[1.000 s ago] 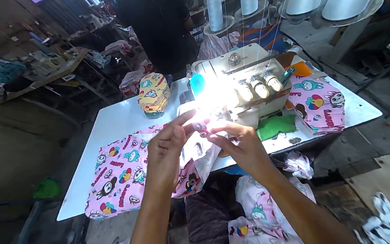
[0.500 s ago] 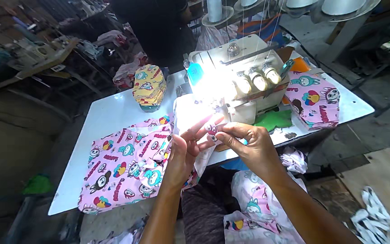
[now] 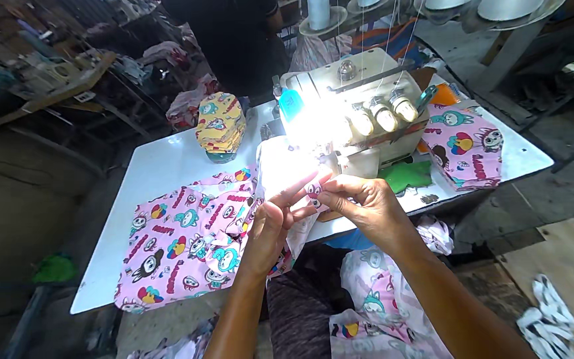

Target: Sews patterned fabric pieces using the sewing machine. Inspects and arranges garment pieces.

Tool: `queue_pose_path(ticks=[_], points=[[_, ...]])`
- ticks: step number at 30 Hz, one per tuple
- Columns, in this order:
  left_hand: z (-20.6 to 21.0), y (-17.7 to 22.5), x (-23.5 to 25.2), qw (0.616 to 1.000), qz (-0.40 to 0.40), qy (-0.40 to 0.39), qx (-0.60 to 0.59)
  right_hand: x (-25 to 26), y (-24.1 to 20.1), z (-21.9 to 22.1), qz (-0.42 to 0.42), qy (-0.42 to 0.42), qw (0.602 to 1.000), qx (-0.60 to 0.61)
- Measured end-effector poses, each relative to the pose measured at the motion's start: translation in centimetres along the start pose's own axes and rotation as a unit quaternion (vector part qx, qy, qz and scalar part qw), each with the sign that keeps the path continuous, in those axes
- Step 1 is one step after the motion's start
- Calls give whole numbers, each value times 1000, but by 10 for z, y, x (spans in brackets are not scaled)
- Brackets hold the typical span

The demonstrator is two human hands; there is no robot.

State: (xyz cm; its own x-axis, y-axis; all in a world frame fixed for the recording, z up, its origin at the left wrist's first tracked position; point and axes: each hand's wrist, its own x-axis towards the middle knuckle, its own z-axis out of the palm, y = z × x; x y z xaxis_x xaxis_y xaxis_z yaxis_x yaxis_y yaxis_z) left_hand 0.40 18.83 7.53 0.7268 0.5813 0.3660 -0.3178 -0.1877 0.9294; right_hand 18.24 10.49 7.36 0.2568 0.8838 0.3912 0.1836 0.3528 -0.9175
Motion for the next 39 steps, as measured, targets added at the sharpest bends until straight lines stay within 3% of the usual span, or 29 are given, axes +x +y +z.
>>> queue_pose_path(ticks=[12,23,25,28,30,33,37,39], points=[[0,-2,-1,999,-3,9,31,-3,-2,-2,37,-13,998,58],[-6,-6,-4,999,11,-30,37,-11,-1,1,60,-26,994,90],[-9,-2,-2,996,7,-11,91,-13,-2,0,56,-25,995,84],[-23,8,12,949,-6,83,304,-15,-3,-3,44,-31,997,61],[-39,13,28,902,-5,88,423,-17,-5,-5,36,-32,997,53],[-60,12,58,858,-10,14,513,-18,-7,-6,34,-31,998,45],[-62,19,79,837,-60,-114,533,-16,-2,-8,17,-9,1000,24],[-62,21,81,822,-46,-152,548,-16,-2,-9,16,-4,1000,4]])
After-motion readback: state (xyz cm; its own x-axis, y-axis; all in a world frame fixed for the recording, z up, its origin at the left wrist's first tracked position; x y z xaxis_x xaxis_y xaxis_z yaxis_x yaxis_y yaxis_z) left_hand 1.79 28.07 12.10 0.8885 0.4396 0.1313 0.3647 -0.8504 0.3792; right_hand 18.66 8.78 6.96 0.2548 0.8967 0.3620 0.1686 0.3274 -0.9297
